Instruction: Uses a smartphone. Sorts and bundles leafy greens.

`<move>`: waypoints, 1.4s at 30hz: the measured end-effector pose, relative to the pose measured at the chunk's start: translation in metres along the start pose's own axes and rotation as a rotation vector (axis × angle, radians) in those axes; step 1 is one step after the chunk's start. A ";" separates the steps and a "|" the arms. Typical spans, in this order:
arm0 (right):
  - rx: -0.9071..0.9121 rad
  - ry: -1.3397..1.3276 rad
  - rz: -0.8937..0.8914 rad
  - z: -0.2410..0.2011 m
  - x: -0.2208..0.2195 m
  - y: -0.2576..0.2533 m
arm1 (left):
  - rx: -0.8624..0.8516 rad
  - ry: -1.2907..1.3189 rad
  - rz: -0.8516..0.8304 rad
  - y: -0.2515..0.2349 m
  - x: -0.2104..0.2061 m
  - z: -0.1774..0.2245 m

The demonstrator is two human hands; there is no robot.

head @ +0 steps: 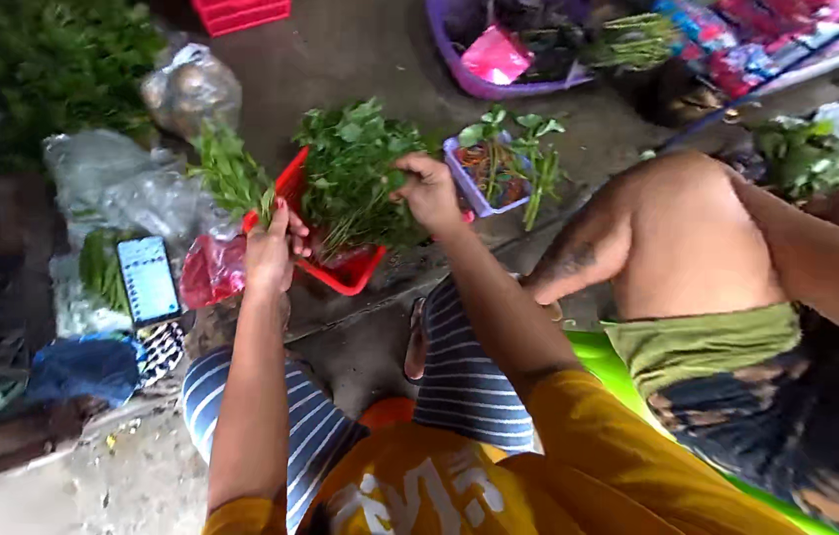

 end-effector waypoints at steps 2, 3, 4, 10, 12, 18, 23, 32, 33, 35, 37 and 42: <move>0.039 -0.098 0.047 0.000 -0.006 0.004 | -0.022 -0.187 -0.046 -0.001 -0.007 -0.011; 0.077 -0.129 0.062 -0.001 -0.009 0.006 | -0.032 -0.278 -0.068 -0.003 -0.014 -0.018; 0.098 -0.161 0.059 -0.002 -0.013 0.008 | -0.032 -0.376 -0.076 -0.003 -0.021 -0.025; -0.064 -0.439 -0.046 -0.006 -0.028 0.005 | -0.007 -0.540 -0.085 0.010 -0.064 -0.042; -0.088 -0.512 -0.027 -0.004 -0.019 0.004 | -0.020 -0.330 -0.045 0.005 -0.064 -0.049; -0.190 -0.733 0.103 0.002 0.032 -0.001 | -0.206 -0.015 0.172 -0.010 -0.023 -0.008; -0.076 -0.726 0.058 0.004 0.054 0.003 | -0.253 -0.027 0.197 -0.008 -0.008 0.008; 0.107 -0.395 -0.230 -0.009 0.003 0.006 | 0.301 0.112 -0.514 0.018 -0.059 -0.031; 0.135 -0.349 -0.243 -0.010 -0.004 0.007 | 0.336 0.118 -0.577 0.020 -0.059 -0.033; 0.192 -0.294 -0.253 -0.010 -0.017 0.007 | 0.353 0.162 -0.688 0.023 -0.057 -0.039; 0.210 -0.258 -0.238 -0.011 -0.027 0.006 | 0.345 0.182 -0.721 0.023 -0.052 -0.042; -0.038 -0.020 -0.196 -0.001 -0.015 -0.001 | 0.161 0.247 -0.354 0.008 -0.010 -0.016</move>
Point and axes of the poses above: each hand's wrist, its own y-axis away from the middle knuckle, its own x-axis out of the back of the hand, z = x × y, the point moved 4 cm from there along -y, towards the middle knuckle, and after that the axes turned 2 degrees about -x, right-handed, at the moved point
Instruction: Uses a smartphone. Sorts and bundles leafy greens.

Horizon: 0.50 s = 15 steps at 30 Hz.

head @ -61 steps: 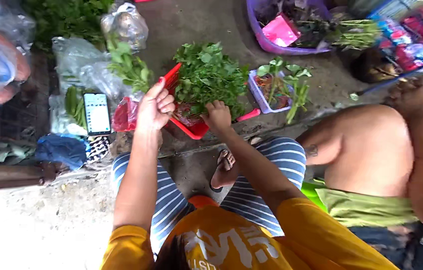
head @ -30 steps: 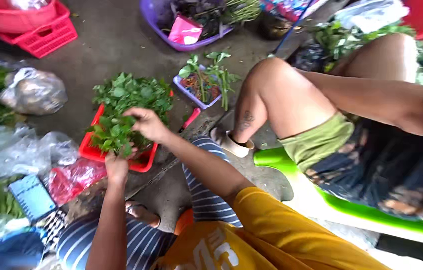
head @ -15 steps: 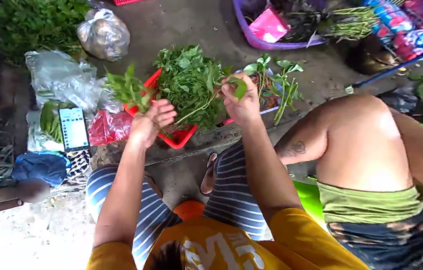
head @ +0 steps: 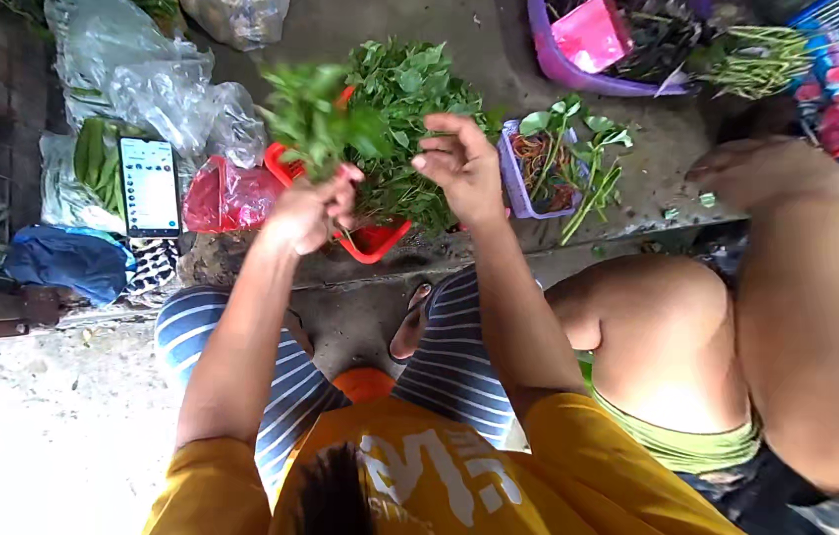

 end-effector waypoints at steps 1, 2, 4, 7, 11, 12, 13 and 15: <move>-0.092 0.053 0.025 0.006 0.005 0.000 | -0.080 0.066 0.067 0.001 0.012 0.012; -0.180 0.116 0.028 0.012 0.007 0.001 | -0.145 0.132 0.121 0.005 0.023 0.025; -0.304 0.270 -0.067 0.025 0.001 0.006 | -0.227 0.230 0.170 0.015 0.039 0.042; -0.307 0.483 -0.305 0.038 -0.037 0.018 | -0.269 0.271 0.176 0.024 0.047 0.046; -0.354 0.614 -0.544 0.055 -0.102 0.036 | -0.277 0.292 0.111 0.028 0.040 0.046; -0.393 0.613 -0.566 0.060 -0.113 0.040 | -0.288 0.308 0.093 0.029 0.039 0.047; -0.428 0.596 -0.559 0.066 -0.121 0.043 | -0.294 0.314 0.075 0.029 0.038 0.047; -0.465 0.534 -0.466 0.071 -0.126 0.051 | -0.289 0.312 0.059 0.028 0.032 0.046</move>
Point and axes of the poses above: each hand's wrist, its own y-axis away from the middle knuckle, its own x-axis out of the back of the hand, z = x × y, the point moved 4 cm from there along -y, towards the middle knuckle, and after that the axes turned 2 degrees about -x, right-handed, at the moved point
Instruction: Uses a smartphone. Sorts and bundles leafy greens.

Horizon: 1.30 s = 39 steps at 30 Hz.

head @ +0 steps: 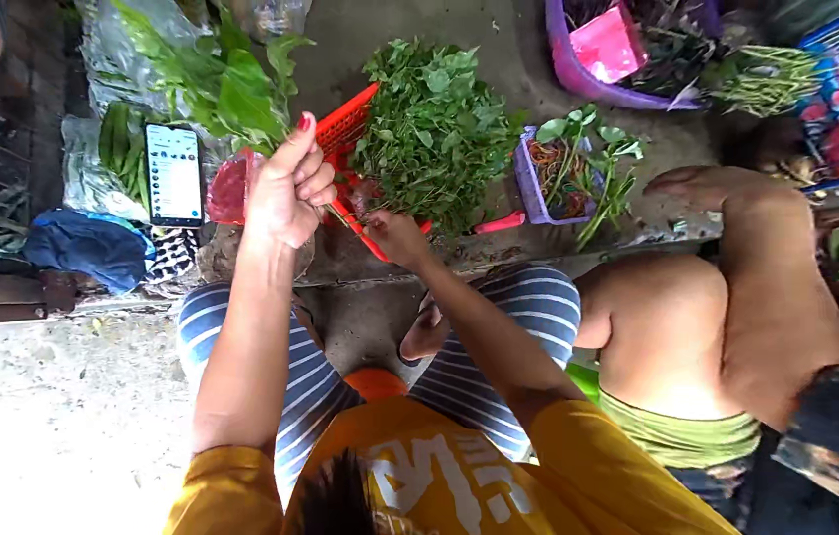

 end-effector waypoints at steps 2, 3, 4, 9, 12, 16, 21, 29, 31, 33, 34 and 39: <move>0.004 -0.113 0.100 -0.003 -0.004 0.005 | 0.016 -0.022 0.016 0.001 -0.002 -0.001; 0.006 -0.161 0.150 -0.004 -0.005 0.010 | 0.033 -0.025 0.027 0.001 -0.003 -0.005; -0.013 -0.190 0.193 -0.004 -0.004 0.015 | 0.056 -0.031 0.032 0.001 -0.004 -0.009; 0.070 -0.018 0.475 -0.031 0.034 0.055 | 0.119 -0.067 0.026 -0.001 -0.014 -0.021; 0.135 0.093 0.499 -0.039 0.064 0.050 | 0.133 -0.035 0.057 -0.003 -0.017 -0.023; 0.058 0.044 0.452 -0.029 0.122 0.030 | 0.145 -0.020 0.160 -0.007 -0.020 -0.034; 0.217 -0.205 0.596 -0.014 0.164 0.069 | 0.127 -0.069 0.255 -0.006 -0.023 -0.044; 0.330 -0.462 0.664 -0.030 0.134 0.122 | 0.240 -0.249 0.066 0.007 -0.048 -0.073; 0.391 -0.662 0.607 -0.036 0.120 0.121 | 0.231 -0.227 0.053 0.006 -0.050 -0.074; 0.407 -0.854 0.517 -0.040 0.107 0.116 | 0.195 -0.151 0.031 0.003 -0.051 -0.073; 0.399 -0.932 0.471 -0.042 0.101 0.113 | 0.176 -0.132 0.027 0.002 -0.051 -0.072; 0.326 -0.997 0.364 -0.052 0.081 0.108 | 0.120 -0.122 0.056 0.004 -0.047 -0.062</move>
Point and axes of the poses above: each hand's wrist, its own y-axis away from the middle knuckle, its own x-axis out of the back of the hand, z = x × y, the point moved 4 cm from there along -y, towards the middle knuckle, and after that the axes turned 2 degrees about -x, right-handed, at the moved point
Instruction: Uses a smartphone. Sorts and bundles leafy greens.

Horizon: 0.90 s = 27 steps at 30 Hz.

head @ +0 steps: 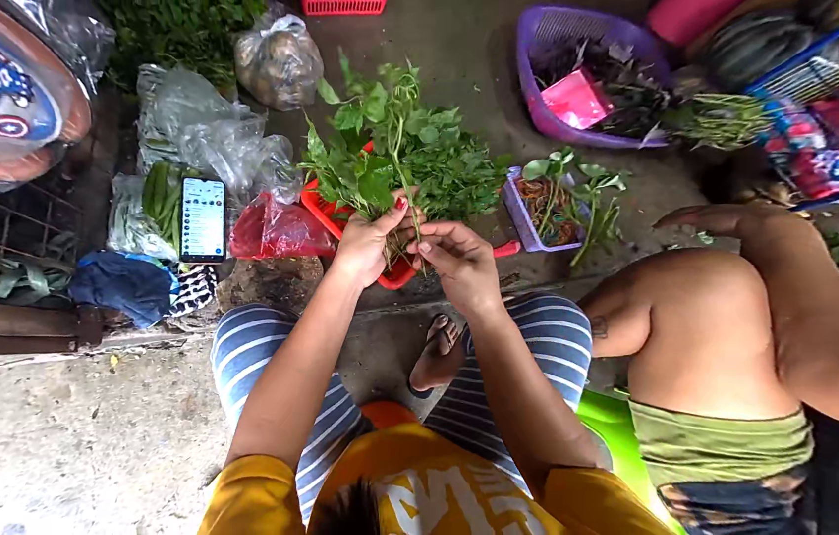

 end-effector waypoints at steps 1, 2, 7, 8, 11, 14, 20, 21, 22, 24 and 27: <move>0.000 0.039 -0.004 -0.001 -0.002 0.000 | -0.003 -0.003 0.026 0.001 0.002 0.000; 0.002 0.086 -0.005 -0.002 -0.003 -0.001 | -0.005 -0.001 0.043 0.001 0.004 0.001; 0.079 0.424 0.033 -0.014 -0.008 -0.007 | -0.062 -0.039 0.075 0.002 0.008 0.002; 0.069 0.468 0.040 -0.014 -0.009 -0.009 | -0.064 -0.043 0.080 0.003 0.008 0.002; 0.036 0.504 0.048 -0.014 -0.010 -0.014 | -0.066 -0.058 0.105 0.004 0.009 0.003; 0.030 0.490 0.066 -0.012 -0.009 -0.014 | -0.105 -0.030 0.129 0.002 0.014 0.006; 0.171 0.582 0.127 -0.017 -0.009 -0.006 | -0.171 0.051 0.212 0.001 0.021 0.020; 0.217 0.612 0.134 -0.018 -0.010 -0.005 | -0.173 0.046 0.191 0.002 0.020 0.020; 0.260 0.650 0.140 -0.019 -0.010 -0.005 | -0.178 0.036 0.167 0.002 0.019 0.019; 0.321 0.716 0.154 -0.019 -0.011 -0.004 | -0.191 0.002 0.126 0.003 0.017 0.017; 0.336 0.722 0.173 -0.017 -0.011 -0.004 | -0.214 -0.040 0.082 0.003 0.014 0.014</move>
Point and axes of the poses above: each hand's wrist, its own y-axis away from the middle knuckle, its own x-axis out of the back of the hand, z = x × y, the point moved 4 cm from there along -y, towards the middle knuckle, and after that the axes turned 2 degrees about -x, right-handed, at the moved point
